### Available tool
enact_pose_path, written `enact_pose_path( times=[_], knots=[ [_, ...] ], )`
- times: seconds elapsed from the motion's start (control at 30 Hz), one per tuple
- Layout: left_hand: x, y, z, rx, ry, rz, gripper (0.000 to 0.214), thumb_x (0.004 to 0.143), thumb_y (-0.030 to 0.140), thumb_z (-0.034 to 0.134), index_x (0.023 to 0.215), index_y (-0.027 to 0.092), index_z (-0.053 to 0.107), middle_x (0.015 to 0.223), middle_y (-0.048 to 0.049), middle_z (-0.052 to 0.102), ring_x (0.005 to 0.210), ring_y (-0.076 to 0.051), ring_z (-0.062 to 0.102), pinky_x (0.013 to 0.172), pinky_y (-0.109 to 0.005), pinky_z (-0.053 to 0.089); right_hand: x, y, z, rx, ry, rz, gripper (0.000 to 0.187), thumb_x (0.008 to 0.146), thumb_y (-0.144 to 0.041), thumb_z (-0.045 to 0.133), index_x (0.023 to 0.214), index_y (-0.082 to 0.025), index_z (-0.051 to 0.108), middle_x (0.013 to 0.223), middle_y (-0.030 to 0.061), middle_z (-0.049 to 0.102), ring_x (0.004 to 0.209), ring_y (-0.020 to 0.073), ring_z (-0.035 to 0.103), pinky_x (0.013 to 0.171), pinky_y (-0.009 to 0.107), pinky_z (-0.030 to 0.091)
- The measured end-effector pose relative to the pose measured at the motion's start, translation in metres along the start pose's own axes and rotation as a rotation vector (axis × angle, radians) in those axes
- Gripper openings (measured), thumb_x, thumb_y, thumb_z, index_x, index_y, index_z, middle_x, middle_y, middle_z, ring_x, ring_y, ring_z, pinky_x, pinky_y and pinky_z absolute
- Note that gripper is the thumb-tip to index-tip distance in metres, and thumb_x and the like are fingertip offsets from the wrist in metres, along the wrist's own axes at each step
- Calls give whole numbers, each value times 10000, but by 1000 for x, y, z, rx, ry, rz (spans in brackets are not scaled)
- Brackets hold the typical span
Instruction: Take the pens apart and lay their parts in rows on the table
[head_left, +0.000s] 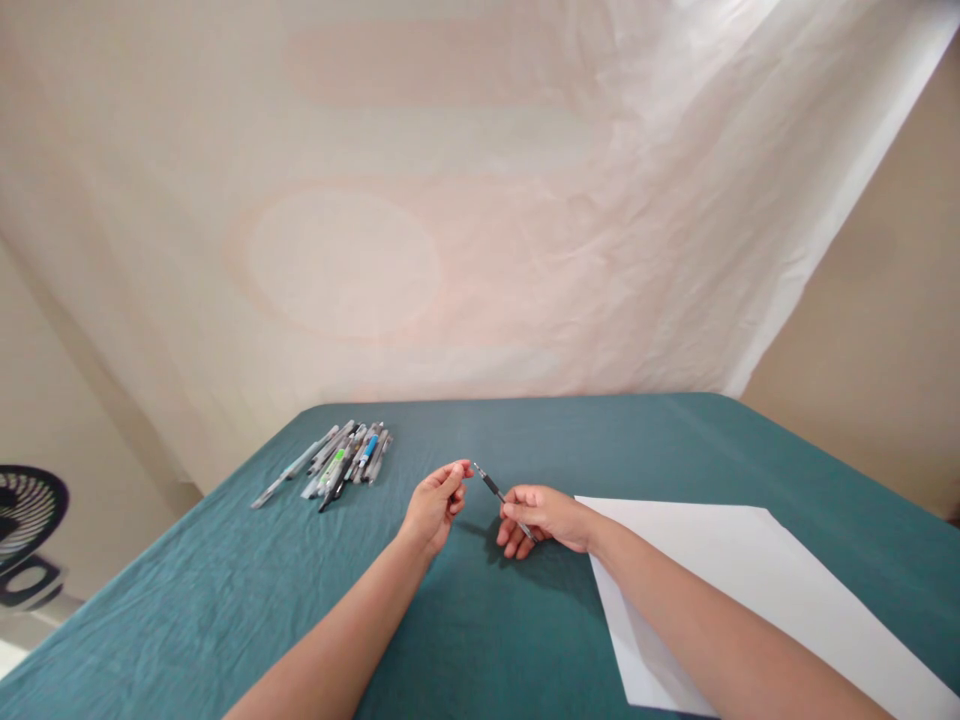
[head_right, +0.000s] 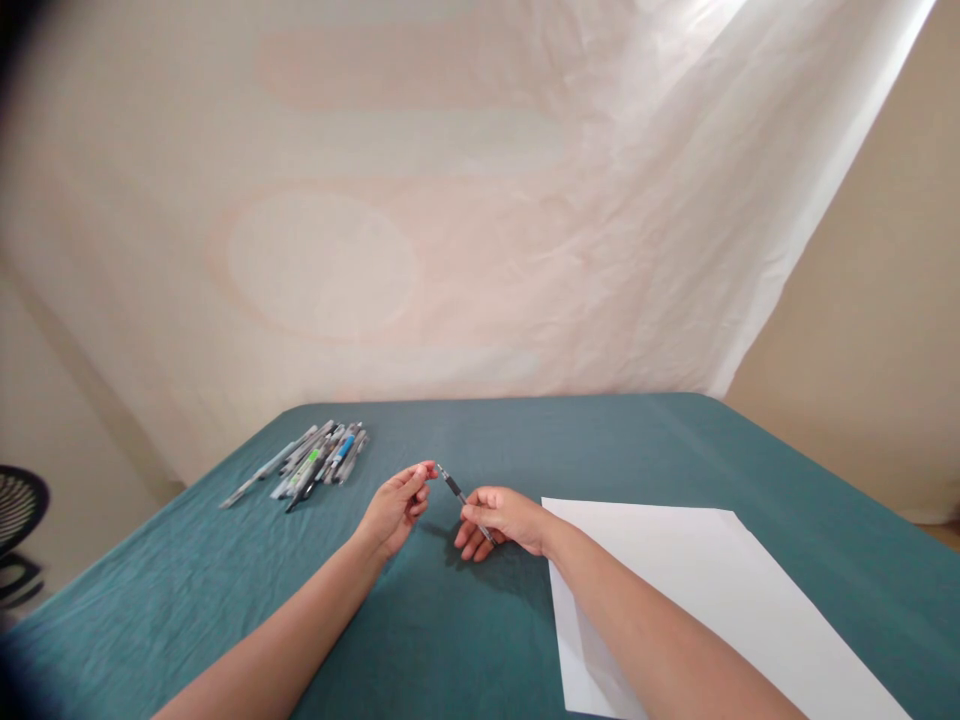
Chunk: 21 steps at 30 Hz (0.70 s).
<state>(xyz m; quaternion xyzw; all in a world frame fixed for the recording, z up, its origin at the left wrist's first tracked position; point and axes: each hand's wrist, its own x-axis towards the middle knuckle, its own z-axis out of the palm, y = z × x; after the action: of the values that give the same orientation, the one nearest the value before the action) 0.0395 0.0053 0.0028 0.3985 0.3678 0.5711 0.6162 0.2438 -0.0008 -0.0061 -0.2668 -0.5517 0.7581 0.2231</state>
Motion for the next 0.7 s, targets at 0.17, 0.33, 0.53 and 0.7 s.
enact_pose_path(
  times=[0.17, 0.33, 0.53, 0.7],
  knots=[
    [-6, -2, 11, 108, -67, -27, 381, 705, 397, 662, 961, 118, 622, 620, 21, 493, 482, -29, 360, 384, -143, 226, 0, 0, 1, -18, -29, 1, 361, 780, -455, 591, 913, -161, 429, 821, 75, 670, 695, 157, 660, 608, 259, 497],
    [-7, -1, 14, 99, 3, 45, 349, 693, 440, 650, 856, 136, 597, 721, 5, 542, 478, -20, 373, 382, -145, 226, 1, 1, 0, -42, -29, 14, 383, 762, -471, 603, 907, -158, 437, 805, 78, 673, 684, 156, 658, 599, 255, 491],
    [18, 38, -18, 181, 270, 210, 339, 699, 452, 612, 815, 145, 524, 749, 0, 538, 496, -33, 411, 393, -143, 271, -2, -3, 4, -111, -15, -14, 366, 743, -444, 632, 890, -135, 500, 805, 77, 664, 696, 151, 647, 607, 258, 490],
    [65, 73, -45, 457, 285, 103, 285, 751, 399, 568, 801, 120, 538, 683, -5, 539, 455, -36, 419, 382, -153, 280, -3, -7, 7, -151, 71, -51, 351, 701, -439, 668, 822, -125, 570, 778, 43, 622, 662, 117, 595, 567, 238, 481]
  ],
)
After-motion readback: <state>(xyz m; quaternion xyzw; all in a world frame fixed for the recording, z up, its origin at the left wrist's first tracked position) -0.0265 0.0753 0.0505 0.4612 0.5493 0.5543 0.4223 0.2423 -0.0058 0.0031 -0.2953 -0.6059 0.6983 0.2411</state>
